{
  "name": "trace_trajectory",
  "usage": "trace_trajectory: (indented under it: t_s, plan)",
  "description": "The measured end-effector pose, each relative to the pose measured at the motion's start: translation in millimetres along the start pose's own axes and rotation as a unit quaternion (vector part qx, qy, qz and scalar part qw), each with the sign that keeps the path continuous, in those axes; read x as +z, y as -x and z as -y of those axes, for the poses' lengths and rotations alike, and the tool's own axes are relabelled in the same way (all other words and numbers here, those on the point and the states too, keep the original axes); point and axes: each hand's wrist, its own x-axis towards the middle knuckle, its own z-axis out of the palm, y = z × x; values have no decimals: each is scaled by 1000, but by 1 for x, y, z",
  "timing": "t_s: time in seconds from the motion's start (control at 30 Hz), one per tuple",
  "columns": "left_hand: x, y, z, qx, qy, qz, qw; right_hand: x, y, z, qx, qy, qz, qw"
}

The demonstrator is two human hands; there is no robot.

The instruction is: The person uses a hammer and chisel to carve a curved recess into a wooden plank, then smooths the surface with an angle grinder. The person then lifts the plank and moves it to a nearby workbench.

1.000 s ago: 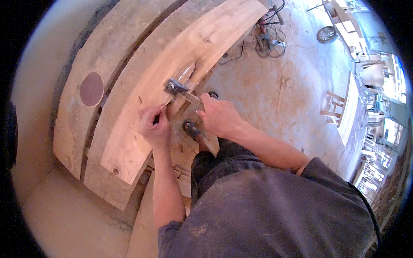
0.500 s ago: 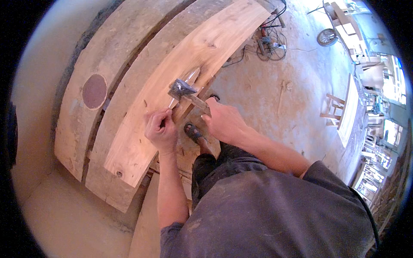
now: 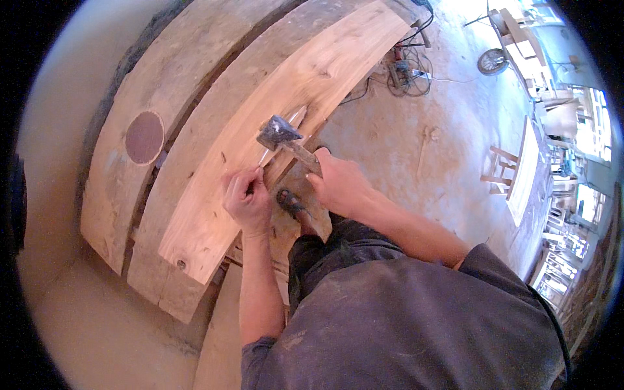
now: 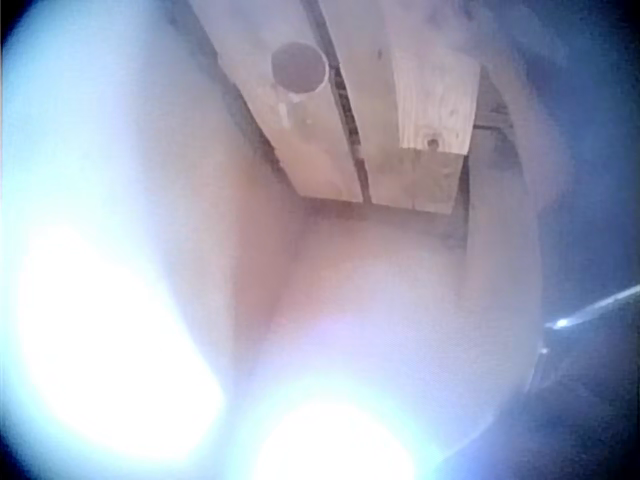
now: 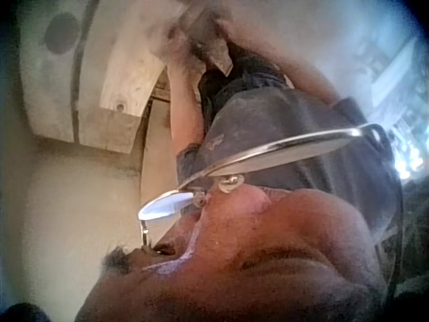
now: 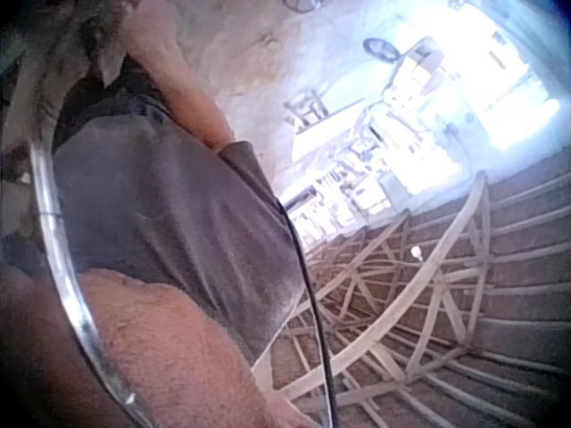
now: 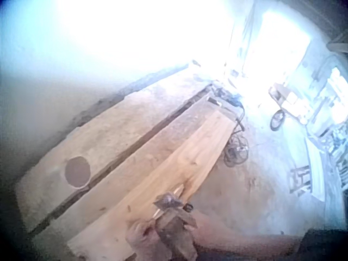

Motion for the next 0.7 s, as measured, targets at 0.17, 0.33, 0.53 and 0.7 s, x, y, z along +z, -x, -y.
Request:
trace_trajectory:
  t_s: [0.17, 0.33, 0.53, 0.7]
  plan:
    - [-23, -6, 9, -15, -59, -4, 998, 13, 11, -3, -5, 30, -25, 999]
    - [-32, -18, 16, -9, -250, 57, 967, 17, -5, -6, -1, 60, 24, 998]
    - [-24, -20, 15, -47, -298, 20, 953, -6, 28, 11, -89, -98, -96, 986]
    - [-21, -24, 13, -43, -329, 47, 942, 6, 11, 1, -66, 46, -38, 996]
